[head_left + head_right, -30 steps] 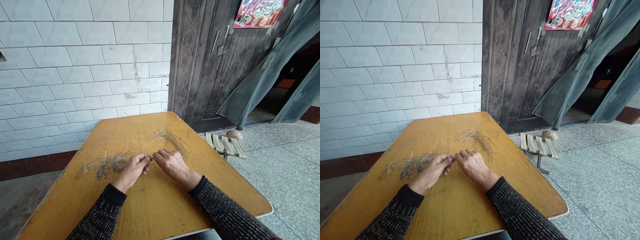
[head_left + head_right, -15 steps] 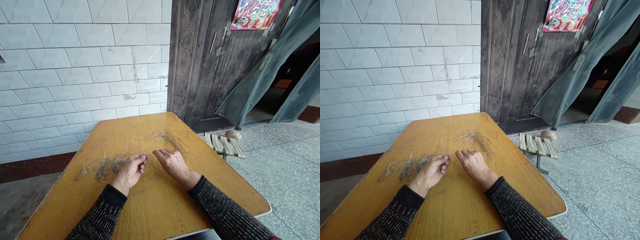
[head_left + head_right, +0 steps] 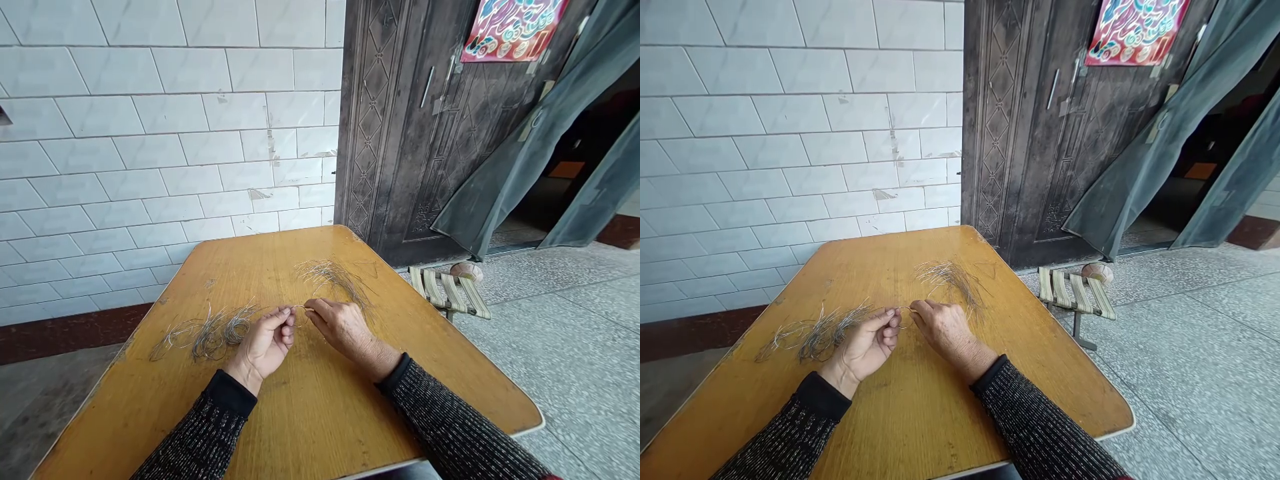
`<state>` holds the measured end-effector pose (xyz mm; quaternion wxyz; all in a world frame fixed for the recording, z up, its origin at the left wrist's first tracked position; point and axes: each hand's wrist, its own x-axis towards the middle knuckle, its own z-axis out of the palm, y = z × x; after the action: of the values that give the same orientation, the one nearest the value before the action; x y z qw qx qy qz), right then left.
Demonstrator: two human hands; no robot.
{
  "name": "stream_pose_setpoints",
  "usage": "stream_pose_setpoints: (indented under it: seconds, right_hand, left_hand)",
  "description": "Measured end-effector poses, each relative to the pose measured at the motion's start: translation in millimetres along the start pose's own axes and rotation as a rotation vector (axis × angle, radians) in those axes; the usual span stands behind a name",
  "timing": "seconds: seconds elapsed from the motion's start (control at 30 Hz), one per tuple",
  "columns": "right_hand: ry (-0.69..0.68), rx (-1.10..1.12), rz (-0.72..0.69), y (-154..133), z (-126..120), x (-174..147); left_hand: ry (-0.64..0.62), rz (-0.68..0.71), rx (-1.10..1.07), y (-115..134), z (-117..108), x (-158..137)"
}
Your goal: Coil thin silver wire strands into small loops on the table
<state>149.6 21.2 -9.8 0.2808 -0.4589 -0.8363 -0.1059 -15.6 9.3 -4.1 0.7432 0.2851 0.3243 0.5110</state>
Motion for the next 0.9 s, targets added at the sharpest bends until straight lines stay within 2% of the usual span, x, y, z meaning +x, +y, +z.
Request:
stream_pose_setpoints:
  seconds: [0.1, 0.2, 0.37, 0.6, 0.73, 0.9]
  right_hand:
    - [-0.018, 0.04, 0.054, 0, -2, 0]
    - [-0.042, 0.028, 0.072, -1, -5, 0]
    - [-0.096, -0.096, 0.044, -5, -6, 0]
    - [-0.12, -0.163, -0.05, -10, -5, 0]
    - [-0.107, -0.165, -0.121, -6, -8, 0]
    - [-0.135, -0.183, -0.129, -3, -13, -1]
  left_hand:
    - [-0.017, -0.028, 0.029, -2, -1, 0]
    - [-0.048, -0.022, 0.208, 0, -1, -2]
    - [-0.046, 0.127, 0.677, 7, 3, -8]
    - [0.021, 0.312, 1.14, 0, 5, -4]
    - [0.036, 0.365, 1.161, -2, 2, -2]
    - [0.066, 0.277, 0.885, 2, 5, -5]
